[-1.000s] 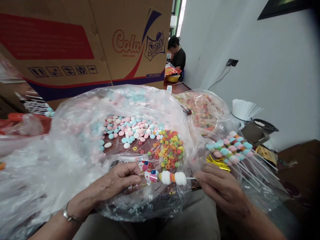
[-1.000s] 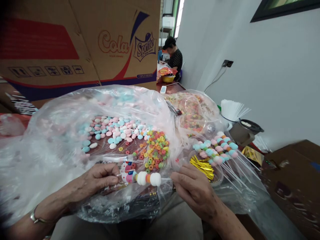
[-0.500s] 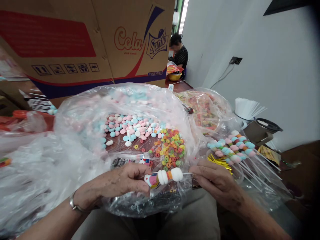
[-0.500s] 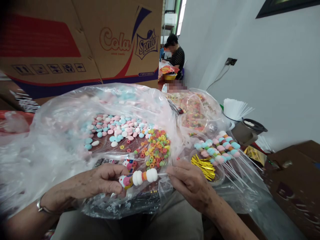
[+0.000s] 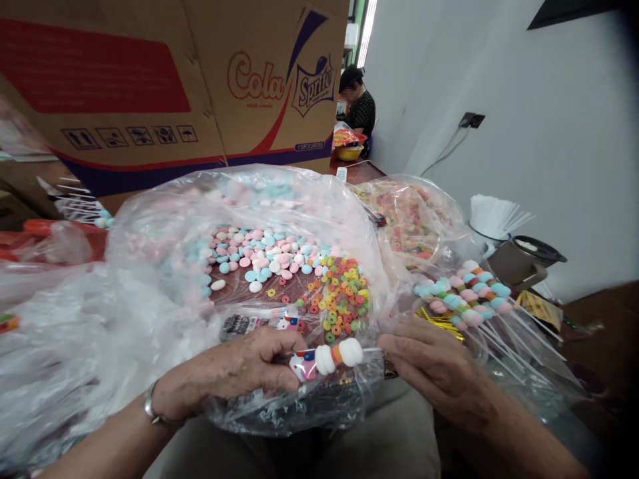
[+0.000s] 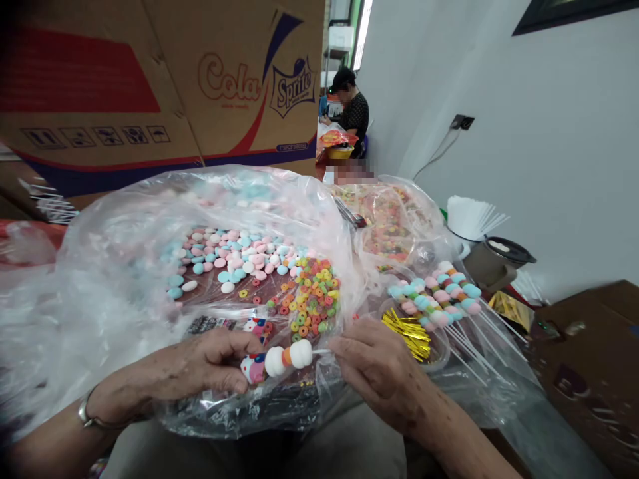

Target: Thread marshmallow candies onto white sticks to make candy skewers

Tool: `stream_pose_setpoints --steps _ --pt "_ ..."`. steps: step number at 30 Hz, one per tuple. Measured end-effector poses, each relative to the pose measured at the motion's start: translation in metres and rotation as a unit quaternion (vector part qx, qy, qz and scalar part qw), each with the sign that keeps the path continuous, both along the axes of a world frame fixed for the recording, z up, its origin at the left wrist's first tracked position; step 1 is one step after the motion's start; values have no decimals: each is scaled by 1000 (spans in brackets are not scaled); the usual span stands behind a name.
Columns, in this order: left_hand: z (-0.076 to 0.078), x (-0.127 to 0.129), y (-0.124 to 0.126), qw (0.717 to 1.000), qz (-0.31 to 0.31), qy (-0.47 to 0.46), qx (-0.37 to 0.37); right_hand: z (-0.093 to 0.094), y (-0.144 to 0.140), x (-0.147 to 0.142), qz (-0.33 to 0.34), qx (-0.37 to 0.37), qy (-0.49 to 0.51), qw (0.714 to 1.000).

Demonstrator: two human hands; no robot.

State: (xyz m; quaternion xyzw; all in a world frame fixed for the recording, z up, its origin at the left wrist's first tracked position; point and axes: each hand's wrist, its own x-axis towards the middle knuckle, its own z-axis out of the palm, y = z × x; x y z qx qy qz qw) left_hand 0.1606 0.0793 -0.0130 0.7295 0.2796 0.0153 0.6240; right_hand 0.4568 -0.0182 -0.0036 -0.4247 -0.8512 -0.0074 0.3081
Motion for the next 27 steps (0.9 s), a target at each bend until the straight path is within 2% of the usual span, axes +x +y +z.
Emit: stream_pose_setpoints --steps 3,6,8,11,15,17,19,23,25,27 --pt "-3 -1 2 1000 -17 10 -24 1 4 2 0 -14 -3 1000" --pt "-5 -2 4 997 1 3 -78 5 7 0 10 -13 -14 1000" --pt "-6 -3 5 996 3 0 -85 7 7 -1 16 -12 -20 1000" --pt "-5 -2 5 999 -10 21 -26 11 7 -3 4 -29 -33 999" --pt "-1 1 5 995 -41 56 72 15 7 -4 -29 -110 -45 992" --pt "1 1 5 993 -48 59 87 16 7 -5 -35 -131 -36 990" --pt "1 1 4 996 -36 48 61 14 5 -6 -37 -131 -22 990" --pt "-6 1 0 998 12 -9 -68 11 1 -9 -52 -127 -4 991" --pt "-10 2 -3 993 14 -19 -118 12 -1 -10 -70 -150 -6 986" --pt "-10 3 -5 992 -1 -14 -125 15 -1 -11 -85 -184 -11 979"
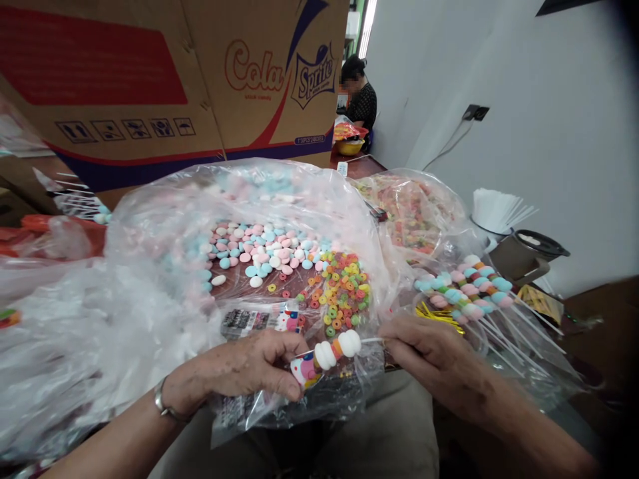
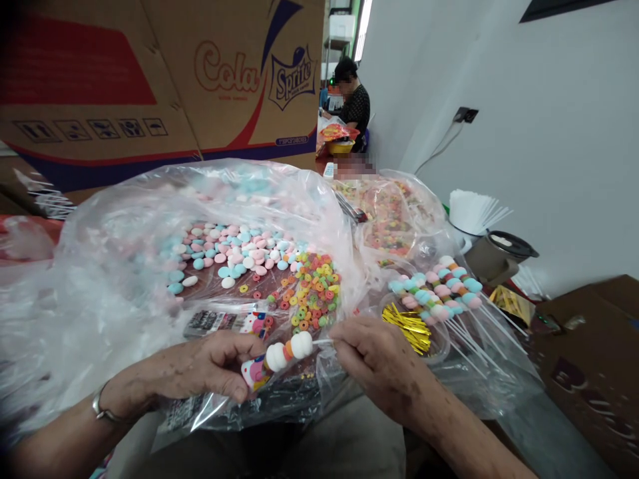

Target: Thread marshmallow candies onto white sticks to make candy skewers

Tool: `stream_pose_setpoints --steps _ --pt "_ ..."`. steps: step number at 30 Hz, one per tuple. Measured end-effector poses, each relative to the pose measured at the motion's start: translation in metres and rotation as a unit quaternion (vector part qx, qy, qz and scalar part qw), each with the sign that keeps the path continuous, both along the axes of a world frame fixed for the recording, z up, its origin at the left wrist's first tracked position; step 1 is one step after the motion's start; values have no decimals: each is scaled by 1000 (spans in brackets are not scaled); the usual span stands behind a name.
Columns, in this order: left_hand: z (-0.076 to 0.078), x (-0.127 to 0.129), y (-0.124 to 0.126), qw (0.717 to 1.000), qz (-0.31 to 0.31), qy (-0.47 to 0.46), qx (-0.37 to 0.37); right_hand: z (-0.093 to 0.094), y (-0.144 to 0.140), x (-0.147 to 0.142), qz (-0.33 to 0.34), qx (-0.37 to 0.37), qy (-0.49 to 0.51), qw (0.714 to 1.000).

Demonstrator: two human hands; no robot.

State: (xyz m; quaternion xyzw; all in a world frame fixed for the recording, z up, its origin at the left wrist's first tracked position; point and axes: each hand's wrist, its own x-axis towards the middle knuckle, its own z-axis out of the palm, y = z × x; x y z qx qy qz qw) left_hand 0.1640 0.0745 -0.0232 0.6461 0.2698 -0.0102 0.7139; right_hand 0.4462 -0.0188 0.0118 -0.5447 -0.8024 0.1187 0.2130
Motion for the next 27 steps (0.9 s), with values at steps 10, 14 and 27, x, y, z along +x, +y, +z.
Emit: stream_pose_setpoints --steps 10,14,27 --pt "-9 -4 -2 999 37 -12 -16 -8 -9 -5 23 71 33 997" --pt "-11 -4 -6 999 43 -5 -3 -15 -15 -6 7 106 44 993" --pt "-6 -1 -9 991 17 -5 134 -19 -18 -7 0 42 59 997"
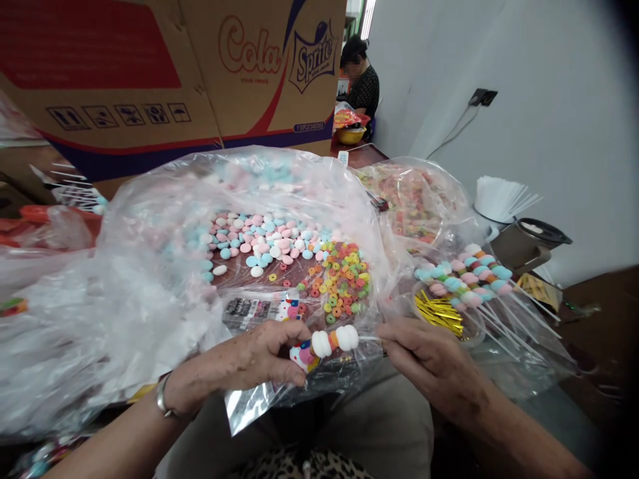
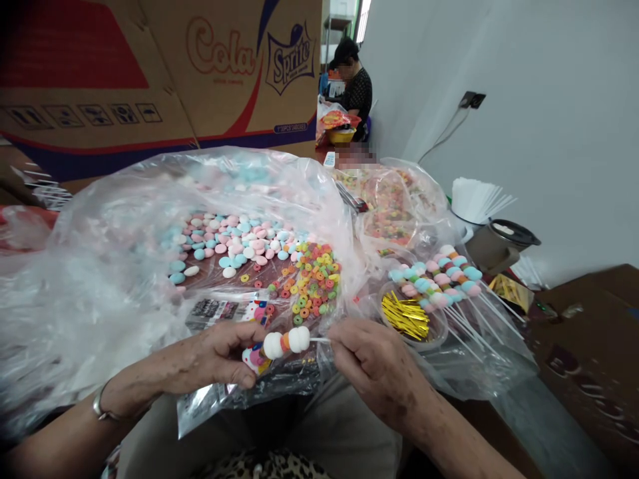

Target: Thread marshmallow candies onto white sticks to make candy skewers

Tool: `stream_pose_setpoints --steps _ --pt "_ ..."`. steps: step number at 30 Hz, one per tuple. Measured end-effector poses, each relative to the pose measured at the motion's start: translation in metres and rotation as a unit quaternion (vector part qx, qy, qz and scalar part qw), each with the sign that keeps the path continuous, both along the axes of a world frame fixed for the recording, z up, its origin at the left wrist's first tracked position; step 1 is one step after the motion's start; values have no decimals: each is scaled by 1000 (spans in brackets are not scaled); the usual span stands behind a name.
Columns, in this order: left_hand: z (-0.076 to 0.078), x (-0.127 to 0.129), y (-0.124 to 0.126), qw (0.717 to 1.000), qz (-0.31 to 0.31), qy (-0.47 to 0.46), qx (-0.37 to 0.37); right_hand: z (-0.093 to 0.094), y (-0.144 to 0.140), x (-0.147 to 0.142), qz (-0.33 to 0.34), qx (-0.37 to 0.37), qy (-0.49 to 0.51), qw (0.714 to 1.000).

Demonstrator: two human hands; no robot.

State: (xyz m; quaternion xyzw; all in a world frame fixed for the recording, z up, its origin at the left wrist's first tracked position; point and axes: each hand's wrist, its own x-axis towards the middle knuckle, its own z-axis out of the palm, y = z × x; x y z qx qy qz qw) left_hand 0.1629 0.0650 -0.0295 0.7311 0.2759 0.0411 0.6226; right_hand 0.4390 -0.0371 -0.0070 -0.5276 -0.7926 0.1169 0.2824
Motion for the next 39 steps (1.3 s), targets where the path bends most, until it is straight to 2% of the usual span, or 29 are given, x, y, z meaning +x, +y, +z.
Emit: stream_pose_setpoints --steps 4,7,12,16,20,22,25,31,39 --pt "-4 -2 1 995 56 -24 -75 -2 -5 1 19 28 -24 999" --pt "0 -3 3 990 56 -22 -127 0 -8 2 45 53 -46 996" --pt "8 -4 5 992 30 11 -124 3 -5 3 101 123 -64 985" --pt "10 -4 5 994 14 0 -104 1 -3 4 109 189 -80 973" --pt "7 -4 6 971 -9 9 -239 -1 -3 7 109 224 -106 963" --pt "5 -3 6 962 -26 22 -270 -1 -3 7 102 226 -114 962" --pt "5 1 5 963 -52 49 -258 1 0 3 88 230 -124 961" --pt "6 -2 7 976 -51 39 -207 5 4 2 87 204 -108 969" --pt "-2 -3 9 978 47 3 -205 7 2 -4 111 213 -98 966"
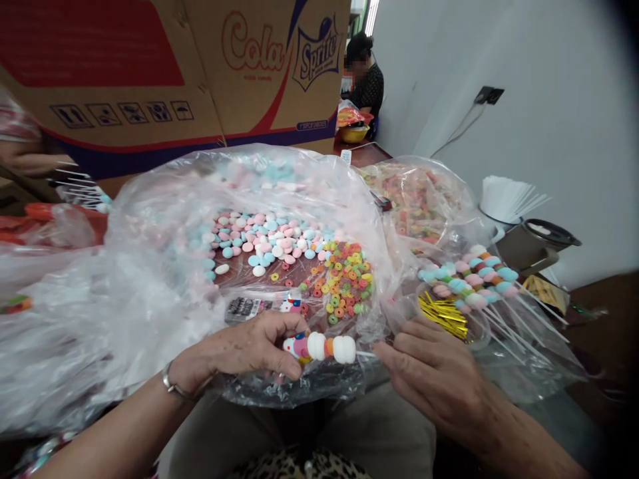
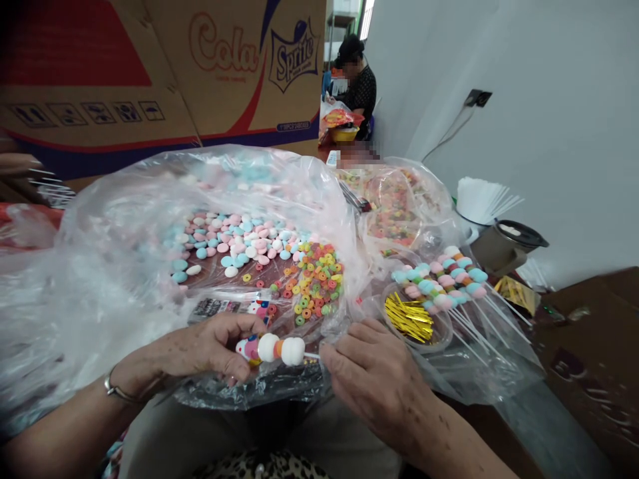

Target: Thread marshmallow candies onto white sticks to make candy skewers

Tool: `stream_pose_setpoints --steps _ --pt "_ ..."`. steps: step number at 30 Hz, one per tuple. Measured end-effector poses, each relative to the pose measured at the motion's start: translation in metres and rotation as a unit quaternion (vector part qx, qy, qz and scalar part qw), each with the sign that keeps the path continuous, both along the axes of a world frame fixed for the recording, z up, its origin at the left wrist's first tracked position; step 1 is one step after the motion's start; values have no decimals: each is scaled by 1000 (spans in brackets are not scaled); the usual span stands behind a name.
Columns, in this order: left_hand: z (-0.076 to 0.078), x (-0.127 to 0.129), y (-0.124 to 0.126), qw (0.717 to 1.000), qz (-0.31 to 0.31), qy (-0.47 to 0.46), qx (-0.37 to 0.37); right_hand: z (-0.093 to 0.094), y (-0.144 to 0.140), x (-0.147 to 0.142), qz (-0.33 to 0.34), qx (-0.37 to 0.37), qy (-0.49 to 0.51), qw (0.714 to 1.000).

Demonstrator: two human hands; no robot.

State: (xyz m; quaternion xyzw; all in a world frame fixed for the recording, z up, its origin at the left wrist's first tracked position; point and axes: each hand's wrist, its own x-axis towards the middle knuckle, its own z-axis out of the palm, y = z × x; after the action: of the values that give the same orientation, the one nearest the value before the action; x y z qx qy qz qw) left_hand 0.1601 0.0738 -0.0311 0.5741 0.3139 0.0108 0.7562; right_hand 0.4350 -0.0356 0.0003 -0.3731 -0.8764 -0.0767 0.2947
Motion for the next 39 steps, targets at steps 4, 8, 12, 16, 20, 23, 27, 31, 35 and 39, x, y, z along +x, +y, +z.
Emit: stream_pose_setpoints --steps 4,8,12,16,20,23,27,31,35,39 --pt "3 1 0 998 -9 -3 55 0 -1 1 19 -1 -5 1000" --pt "10 2 1 988 -52 6 142 2 -3 1 16 -49 4 999" --pt "14 3 0 957 -96 18 273 4 -5 -2 -43 -252 47 966" --pt "12 4 -3 928 -124 26 351 0 -1 -10 -88 -440 106 887" --pt "15 9 -4 923 -131 29 360 -5 7 -15 -88 -492 156 852" --pt "24 10 -2 928 -125 14 349 -4 10 -11 -74 -398 143 903" --pt "37 9 0 933 -74 35 351 -3 11 -4 -80 -327 132 932" --pt "40 7 3 942 -76 72 320 -6 14 -2 -37 -256 97 961" --pt "32 3 8 981 -118 74 138 -11 19 2 25 -100 28 994" --pt "22 2 11 991 -108 74 20 -12 23 4 76 -7 -6 997"
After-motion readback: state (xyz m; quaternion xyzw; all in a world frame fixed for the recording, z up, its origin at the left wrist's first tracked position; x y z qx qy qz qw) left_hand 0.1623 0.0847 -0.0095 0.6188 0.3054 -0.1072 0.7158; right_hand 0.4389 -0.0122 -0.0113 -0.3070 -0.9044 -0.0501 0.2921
